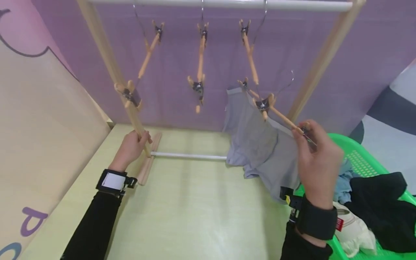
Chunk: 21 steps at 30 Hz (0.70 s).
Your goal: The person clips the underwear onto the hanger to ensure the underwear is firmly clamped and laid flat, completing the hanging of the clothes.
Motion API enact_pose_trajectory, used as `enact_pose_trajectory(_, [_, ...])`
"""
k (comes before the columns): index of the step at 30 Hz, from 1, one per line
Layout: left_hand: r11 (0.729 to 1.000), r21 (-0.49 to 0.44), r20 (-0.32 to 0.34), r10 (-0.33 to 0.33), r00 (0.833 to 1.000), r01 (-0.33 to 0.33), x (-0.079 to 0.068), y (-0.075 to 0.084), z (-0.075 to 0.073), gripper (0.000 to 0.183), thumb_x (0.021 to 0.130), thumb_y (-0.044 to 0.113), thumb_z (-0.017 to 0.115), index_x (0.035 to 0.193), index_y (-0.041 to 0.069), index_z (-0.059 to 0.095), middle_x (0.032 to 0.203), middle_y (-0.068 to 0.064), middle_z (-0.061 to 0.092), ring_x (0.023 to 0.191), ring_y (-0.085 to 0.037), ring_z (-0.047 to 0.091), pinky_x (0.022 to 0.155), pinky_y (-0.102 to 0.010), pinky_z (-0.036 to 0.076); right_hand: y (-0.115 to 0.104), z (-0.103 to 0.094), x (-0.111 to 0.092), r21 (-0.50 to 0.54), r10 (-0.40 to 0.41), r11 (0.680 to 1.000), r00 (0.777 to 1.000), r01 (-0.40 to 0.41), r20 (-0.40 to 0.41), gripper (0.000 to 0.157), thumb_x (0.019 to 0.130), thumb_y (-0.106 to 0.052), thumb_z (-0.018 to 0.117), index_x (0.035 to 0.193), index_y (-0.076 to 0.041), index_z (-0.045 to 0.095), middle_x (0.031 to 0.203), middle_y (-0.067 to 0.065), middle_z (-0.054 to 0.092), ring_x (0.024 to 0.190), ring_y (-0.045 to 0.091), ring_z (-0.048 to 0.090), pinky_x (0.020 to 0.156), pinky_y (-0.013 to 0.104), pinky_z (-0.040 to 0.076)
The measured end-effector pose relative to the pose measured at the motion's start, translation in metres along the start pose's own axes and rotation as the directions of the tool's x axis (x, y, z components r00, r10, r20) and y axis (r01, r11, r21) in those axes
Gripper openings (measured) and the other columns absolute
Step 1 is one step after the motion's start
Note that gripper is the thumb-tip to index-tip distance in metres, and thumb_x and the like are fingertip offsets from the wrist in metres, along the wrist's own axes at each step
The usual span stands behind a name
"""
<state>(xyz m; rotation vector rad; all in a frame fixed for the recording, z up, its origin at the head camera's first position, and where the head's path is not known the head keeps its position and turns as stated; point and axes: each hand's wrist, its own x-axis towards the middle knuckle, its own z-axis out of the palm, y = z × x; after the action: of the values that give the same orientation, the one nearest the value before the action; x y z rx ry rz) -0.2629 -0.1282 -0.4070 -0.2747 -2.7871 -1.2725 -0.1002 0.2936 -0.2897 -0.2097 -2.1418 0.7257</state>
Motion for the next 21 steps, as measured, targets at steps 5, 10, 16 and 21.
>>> enact_pose_trajectory(5, [1.000, -0.008, 0.030, -0.008, 1.000, 0.008, 0.004, 0.002, 0.004, 0.040, 0.108, 0.030, 0.038, 0.097, 0.000, 0.062, 0.104, -0.025, 0.067, 0.051, -0.013, 0.042, 0.041, -0.023, 0.036, -0.005, -0.006, 0.000, 0.001, -0.010, 1.000, 0.999, 0.010, -0.042, 0.029, 0.099, -0.027, 0.061, 0.107, 0.000, 0.067, 0.100, -0.010, 0.066, 0.101, -0.016, 0.057, 0.090, 0.013, 0.048])
enact_pose_trajectory(10, [1.000, -0.009, 0.034, -0.013, 0.999, 0.013, 0.004, 0.000, 0.006, 0.038, 0.108, 0.029, 0.039, 0.100, -0.001, 0.062, 0.101, -0.024, 0.067, 0.051, -0.014, 0.043, 0.041, -0.023, 0.036, -0.013, -0.013, 0.003, 0.020, -0.103, 0.994, 0.988, 0.106, -0.115, 0.033, 0.101, -0.026, 0.058, 0.110, 0.005, 0.066, 0.102, -0.015, 0.065, 0.102, -0.016, 0.057, 0.093, 0.014, 0.048])
enact_pose_trajectory(16, [1.000, -0.019, 0.018, -0.019, 1.000, 0.019, 0.005, -0.005, 0.006, 0.038, 0.108, 0.029, 0.039, 0.102, -0.002, 0.062, 0.102, -0.023, 0.067, 0.054, -0.016, 0.046, 0.042, -0.023, 0.037, -0.023, -0.016, 0.011, 0.058, -0.174, 0.980, 0.962, 0.190, -0.209, 0.033, 0.100, -0.024, 0.060, 0.111, 0.006, 0.067, 0.103, -0.021, 0.061, 0.100, -0.011, 0.061, 0.097, 0.019, 0.047])
enact_pose_trajectory(21, [1.000, -0.008, 0.017, -0.021, 1.000, 0.022, 0.004, -0.009, 0.007, 0.039, 0.108, 0.028, 0.039, 0.099, -0.001, 0.062, 0.103, -0.024, 0.067, 0.054, -0.016, 0.045, 0.043, -0.023, 0.037, -0.029, -0.017, 0.018, 0.051, -0.172, 0.980, 0.952, 0.191, -0.253, 0.031, 0.100, -0.023, 0.061, 0.111, 0.004, 0.069, 0.104, -0.010, 0.066, 0.101, -0.007, 0.062, 0.099, 0.021, 0.047])
